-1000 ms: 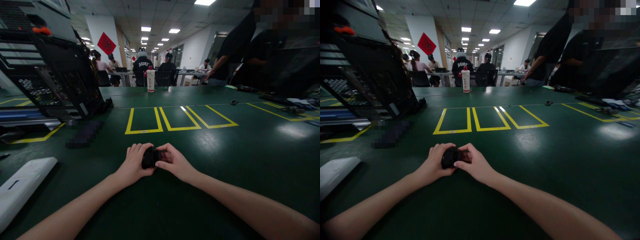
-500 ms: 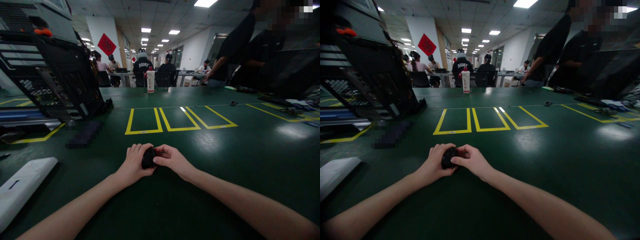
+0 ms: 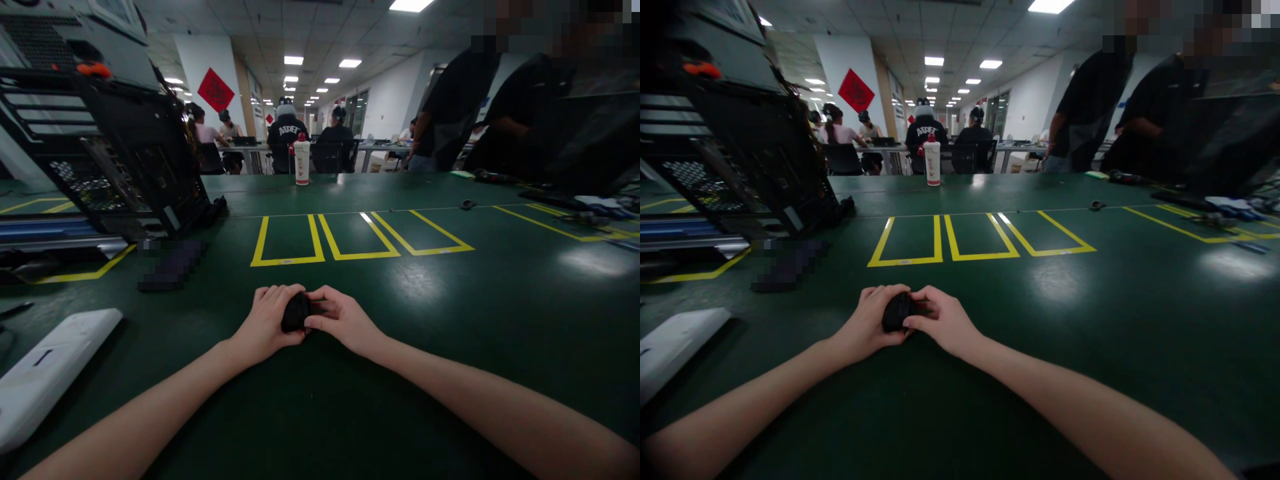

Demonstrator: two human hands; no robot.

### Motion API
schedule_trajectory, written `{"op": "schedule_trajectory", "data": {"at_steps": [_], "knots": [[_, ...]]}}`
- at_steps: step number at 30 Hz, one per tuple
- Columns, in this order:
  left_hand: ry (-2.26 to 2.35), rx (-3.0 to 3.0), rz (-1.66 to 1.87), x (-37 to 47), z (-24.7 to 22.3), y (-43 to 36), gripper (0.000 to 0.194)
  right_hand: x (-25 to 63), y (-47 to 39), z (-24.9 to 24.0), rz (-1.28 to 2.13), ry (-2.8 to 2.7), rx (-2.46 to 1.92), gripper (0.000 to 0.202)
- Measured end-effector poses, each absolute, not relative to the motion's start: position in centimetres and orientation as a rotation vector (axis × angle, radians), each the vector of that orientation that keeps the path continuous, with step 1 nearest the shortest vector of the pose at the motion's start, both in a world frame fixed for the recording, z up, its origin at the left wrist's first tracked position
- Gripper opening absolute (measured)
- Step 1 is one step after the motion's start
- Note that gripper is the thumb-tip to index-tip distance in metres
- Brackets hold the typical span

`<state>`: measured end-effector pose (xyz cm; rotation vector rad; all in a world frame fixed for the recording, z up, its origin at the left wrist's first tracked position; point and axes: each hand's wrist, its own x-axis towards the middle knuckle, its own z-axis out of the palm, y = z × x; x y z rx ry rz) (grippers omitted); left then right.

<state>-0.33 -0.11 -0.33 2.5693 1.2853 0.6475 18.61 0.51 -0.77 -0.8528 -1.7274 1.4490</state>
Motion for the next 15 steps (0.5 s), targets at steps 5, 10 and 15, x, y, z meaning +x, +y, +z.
{"op": "schedule_trajectory", "data": {"at_steps": [5, 10, 15], "knots": [[1.289, 2.590, 0.628, -0.36, -0.01, -0.44, 0.052, 18.59, -0.18, -0.79, 1.423, -1.746, -0.824, 0.028], [1.266, 2.598, 0.612, -0.39, 0.31, -0.67, 0.060, 18.44, 0.24, -1.01, 1.421, -1.705, -0.798, 0.021], [1.216, 2.618, 0.597, -0.57, 0.62, -0.77, 0.061, 18.51, 0.43, -0.85, 1.457, -1.738, -0.766, 0.023]]}}
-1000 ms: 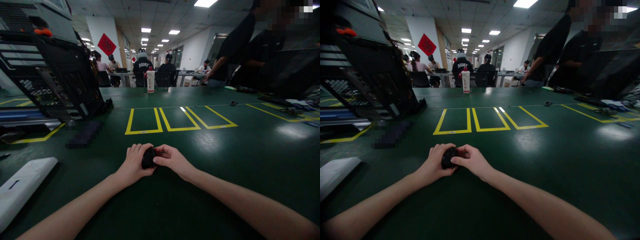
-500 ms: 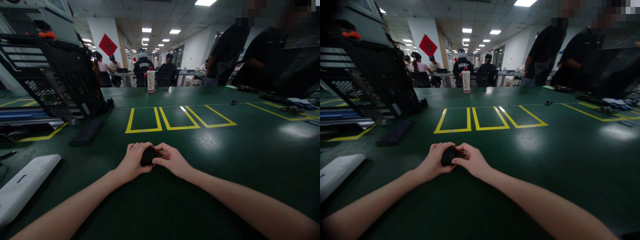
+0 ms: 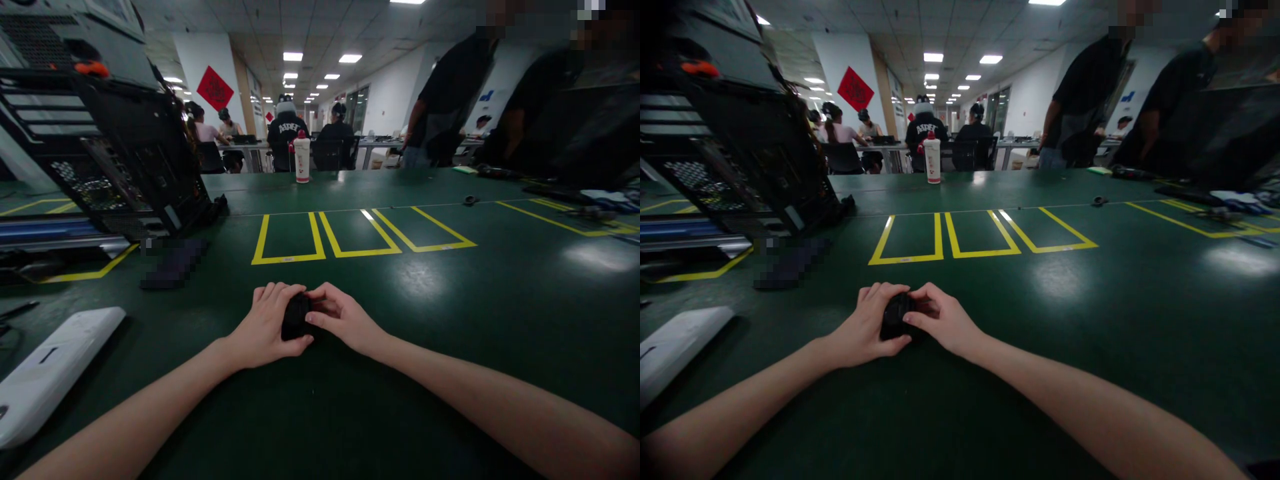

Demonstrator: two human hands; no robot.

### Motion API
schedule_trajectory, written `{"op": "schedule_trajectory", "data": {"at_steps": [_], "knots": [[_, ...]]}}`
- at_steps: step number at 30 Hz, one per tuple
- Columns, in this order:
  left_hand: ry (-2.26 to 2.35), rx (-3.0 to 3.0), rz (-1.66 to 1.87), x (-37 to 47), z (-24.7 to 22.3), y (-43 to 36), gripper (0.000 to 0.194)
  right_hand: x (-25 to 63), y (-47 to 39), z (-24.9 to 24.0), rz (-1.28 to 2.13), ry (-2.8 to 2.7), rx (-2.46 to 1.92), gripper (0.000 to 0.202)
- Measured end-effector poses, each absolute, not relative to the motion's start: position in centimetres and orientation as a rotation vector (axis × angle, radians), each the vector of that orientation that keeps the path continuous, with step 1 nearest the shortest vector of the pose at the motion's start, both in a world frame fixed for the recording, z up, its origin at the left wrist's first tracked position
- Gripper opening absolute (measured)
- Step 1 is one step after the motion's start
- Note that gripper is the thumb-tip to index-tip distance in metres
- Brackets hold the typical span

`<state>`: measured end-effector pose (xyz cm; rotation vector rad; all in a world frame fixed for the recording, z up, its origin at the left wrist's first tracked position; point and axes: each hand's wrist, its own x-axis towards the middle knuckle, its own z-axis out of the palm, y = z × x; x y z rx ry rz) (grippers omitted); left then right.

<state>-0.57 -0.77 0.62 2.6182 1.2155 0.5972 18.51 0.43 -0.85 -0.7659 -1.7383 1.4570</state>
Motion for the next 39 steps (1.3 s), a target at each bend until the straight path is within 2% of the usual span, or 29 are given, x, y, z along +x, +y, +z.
{"op": "schedule_trajectory", "data": {"at_steps": [7, 11, 16, 21, 25, 30, 36, 39], "knots": [[1.232, 2.612, 0.580, -0.6, 0.5, -0.6, 0.059, 18.6, -0.2, -1.1, 1.202, -1.885, -0.802, 0.028], [1.234, 2.600, 0.587, -0.6, 0.3, -0.5, 0.058, 18.4, 0.2, -1.1, 1.318, -1.781, -0.788, 0.017], [1.235, 2.605, 0.577, -0.7, 0.2, -0.3, 0.059, 18.5, 0.9, -0.7, 1.480, -1.747, -0.873, 0.028], [1.234, 2.605, 0.582, -0.6, 0.2, -0.2, 0.058, 18.9, 0.8, -0.5, 1.511, -1.840, -0.804, 0.026], [1.216, 2.622, 0.596, -0.8, 0.2, -0.3, 0.058, 18.8, 0.7, -0.6, 1.480, -1.864, -0.789, 0.032], [1.251, 2.594, 0.595, -0.8, 0.3, -0.3, 0.058, 18.3, 0.7, -0.6, 1.436, -1.833, -0.796, 0.017], [1.147, 2.677, 0.674, 1.6, -0.2, 0.6, 0.065, 20.4, 0.8, -1.1, 1.327, -1.842, -1.034, 0.023], [1.194, 2.656, 0.686, 1.3, -0.3, 0.0, 0.063, 20.0, 0.4, -1.1, 1.368, -1.823, -0.938, 0.022]]}}
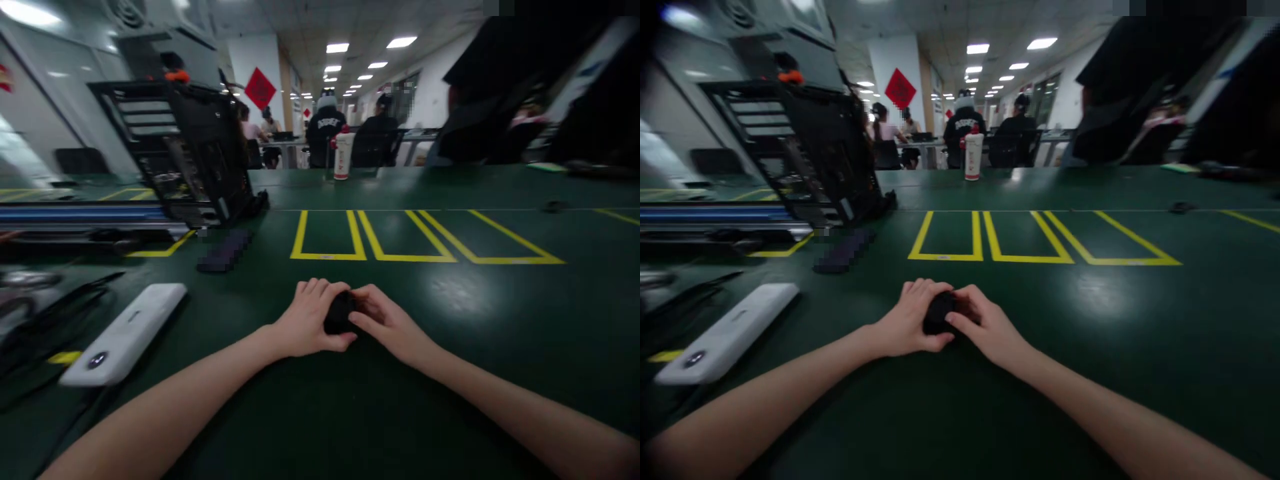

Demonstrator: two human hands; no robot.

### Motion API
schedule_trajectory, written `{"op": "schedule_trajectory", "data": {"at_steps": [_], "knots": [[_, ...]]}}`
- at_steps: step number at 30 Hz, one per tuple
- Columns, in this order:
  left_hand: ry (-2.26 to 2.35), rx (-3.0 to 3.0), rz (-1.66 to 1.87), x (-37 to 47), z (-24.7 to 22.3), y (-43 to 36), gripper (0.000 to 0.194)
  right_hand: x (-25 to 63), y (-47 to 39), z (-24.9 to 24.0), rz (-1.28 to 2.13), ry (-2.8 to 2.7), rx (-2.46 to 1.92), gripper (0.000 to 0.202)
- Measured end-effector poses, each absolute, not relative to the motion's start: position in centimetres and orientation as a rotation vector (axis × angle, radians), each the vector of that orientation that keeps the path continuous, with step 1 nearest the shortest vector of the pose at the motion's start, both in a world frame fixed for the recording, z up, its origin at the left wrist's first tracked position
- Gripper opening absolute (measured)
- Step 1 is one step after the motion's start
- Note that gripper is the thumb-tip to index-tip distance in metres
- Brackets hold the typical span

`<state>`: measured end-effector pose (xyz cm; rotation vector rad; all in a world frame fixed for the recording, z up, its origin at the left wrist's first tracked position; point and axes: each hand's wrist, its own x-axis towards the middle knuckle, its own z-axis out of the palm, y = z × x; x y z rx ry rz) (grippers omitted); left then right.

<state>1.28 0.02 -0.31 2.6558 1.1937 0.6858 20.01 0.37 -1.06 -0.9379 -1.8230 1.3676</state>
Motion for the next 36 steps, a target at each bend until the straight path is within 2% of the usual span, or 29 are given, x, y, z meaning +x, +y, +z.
{"op": "schedule_trajectory", "data": {"at_steps": [4, 9, 12, 16, 19, 24, 28, 33, 36], "knots": [[1.315, 2.593, 0.740, -0.4, -0.7, -0.2, 0.053, 18.5, 0.4, -1.1, 1.450, -1.815, -0.741, 0.032], [1.222, 2.611, 0.680, -0.7, -0.4, -0.3, 0.059, 18.2, 0.3, -1.1, 1.355, -1.790, -0.855, 0.019], [1.266, 2.602, 0.684, -0.7, -0.2, -0.4, 0.061, 18.2, 0.5, -1.2, 1.381, -1.784, -0.911, 0.030], [1.275, 2.572, 0.620, -0.8, 0.5, -0.6, 0.056, 18.2, 0.5, -1.0, 1.458, -1.820, -0.838, 0.025], [1.246, 2.573, 0.582, -0.7, 0.8, -0.7, 0.056, 18.4, 0.5, -0.8, 1.526, -1.753, -0.773, 0.031], [1.257, 2.569, 0.559, -0.4, 0.7, -0.5, 0.056, 18.4, 0.8, -0.6, 1.469, -1.744, -0.818, 0.015], [1.253, 2.550, 0.554, -0.5, 0.6, -0.4, 0.056, 18.3, 0.7, -0.3, 1.389, -1.827, -0.900, 0.025], [1.245, 2.557, 0.584, -0.6, 0.6, -0.4, 0.056, 18.5, 0.6, -0.2, 1.404, -1.876, -0.874, 0.019], [1.249, 2.556, 0.599, -0.6, 0.6, -0.3, 0.056, 18.6, 0.5, -0.5, 1.401, -1.828, -0.775, 0.025]]}}
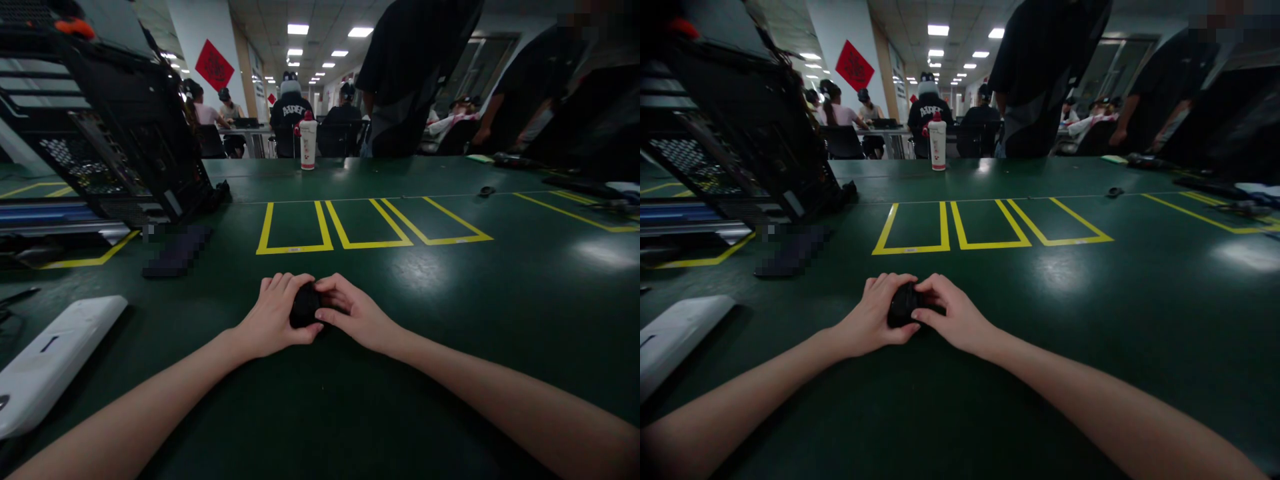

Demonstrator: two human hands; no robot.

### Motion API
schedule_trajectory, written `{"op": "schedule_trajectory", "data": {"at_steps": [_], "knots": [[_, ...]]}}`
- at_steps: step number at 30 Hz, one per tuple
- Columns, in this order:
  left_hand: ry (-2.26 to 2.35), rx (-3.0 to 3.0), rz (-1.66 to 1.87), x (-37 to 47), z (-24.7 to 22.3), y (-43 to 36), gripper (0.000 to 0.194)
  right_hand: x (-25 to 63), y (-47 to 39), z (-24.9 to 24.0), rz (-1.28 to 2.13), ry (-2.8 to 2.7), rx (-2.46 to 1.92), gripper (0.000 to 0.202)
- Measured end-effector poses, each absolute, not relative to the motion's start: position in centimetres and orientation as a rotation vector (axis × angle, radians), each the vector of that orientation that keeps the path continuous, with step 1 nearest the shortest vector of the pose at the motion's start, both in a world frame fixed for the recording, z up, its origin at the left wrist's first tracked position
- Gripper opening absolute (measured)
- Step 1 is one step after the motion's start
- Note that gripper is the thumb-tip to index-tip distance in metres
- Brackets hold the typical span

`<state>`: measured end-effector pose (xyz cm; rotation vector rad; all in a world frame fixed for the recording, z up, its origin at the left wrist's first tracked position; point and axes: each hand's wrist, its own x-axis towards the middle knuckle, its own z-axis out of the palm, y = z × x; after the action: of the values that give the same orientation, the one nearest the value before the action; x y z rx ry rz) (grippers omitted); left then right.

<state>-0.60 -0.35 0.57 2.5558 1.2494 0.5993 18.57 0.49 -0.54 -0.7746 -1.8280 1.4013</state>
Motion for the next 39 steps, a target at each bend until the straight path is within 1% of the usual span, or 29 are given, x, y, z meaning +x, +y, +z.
{"op": "schedule_trajectory", "data": {"at_steps": [2, 5, 9, 12, 15, 19, 20, 25, 27, 30, 31, 35, 36, 39], "knots": [[1.251, 2.552, 0.600, -0.58, 0.58, -0.31, 0.056, 18.51, 0.47, -0.74, 1.415, -1.804, -0.766, 0.026], [1.249, 2.547, 0.582, -0.55, 0.63, -0.27, 0.056, 18.25, 0.56, -0.88, 1.397, -1.785, -0.846, 0.021], [1.257, 2.542, 0.558, -0.53, 0.57, -0.20, 0.056, 18.10, 0.71, -0.91, 1.302, -1.885, -0.961, 0.023], [1.264, 2.556, 0.571, -0.50, 0.42, -0.16, 0.057, 18.37, 0.61, -0.90, 1.298, -1.938, -0.902, 0.022], [1.258, 2.564, 0.586, -0.48, 0.35, -0.17, 0.057, 18.64, 0.49, -0.87, 1.300, -1.906, -0.808, 0.029], [1.256, 2.572, 0.575, -0.54, 0.47, -0.24, 0.057, 18.52, 0.66, -0.74, 1.387, -1.825, -0.824, 0.015], [1.257, 2.572, 0.572, -0.55, 0.51, -0.25, 0.057, 18.44, 0.73, -0.70, 1.399, -1.802, -0.841, 0.014], [1.249, 2.560, 0.553, -0.52, 0.54, -0.25, 0.057, 18.42, 0.82, -0.43, 1.392, -1.870, -0.960, 0.022], [1.262, 2.561, 0.552, -0.49, 0.48, -0.26, 0.057, 18.61, 0.73, -0.35, 1.389, -1.907, -0.920, 0.023], [1.264, 2.561, 0.551, -0.49, 0.44, -0.29, 0.056, 18.85, 0.61, -0.36, 1.385, -1.898, -0.829, 0.031], [1.260, 2.561, 0.551, -0.50, 0.44, -0.30, 0.056, 18.88, 0.61, -0.39, 1.393, -1.888, -0.817, 0.031], [1.253, 2.566, 0.565, -0.52, 0.48, -0.24, 0.057, 18.66, 0.81, -0.52, 1.433, -1.820, -0.817, 0.018], [1.254, 2.566, 0.568, -0.52, 0.49, -0.22, 0.056, 18.57, 0.87, -0.51, 1.426, -1.808, -0.829, 0.018], [1.261, 2.563, 0.565, -0.48, 0.48, -0.18, 0.056, 18.43, 0.96, -0.37, 1.395, -1.830, -0.910, 0.026]]}}
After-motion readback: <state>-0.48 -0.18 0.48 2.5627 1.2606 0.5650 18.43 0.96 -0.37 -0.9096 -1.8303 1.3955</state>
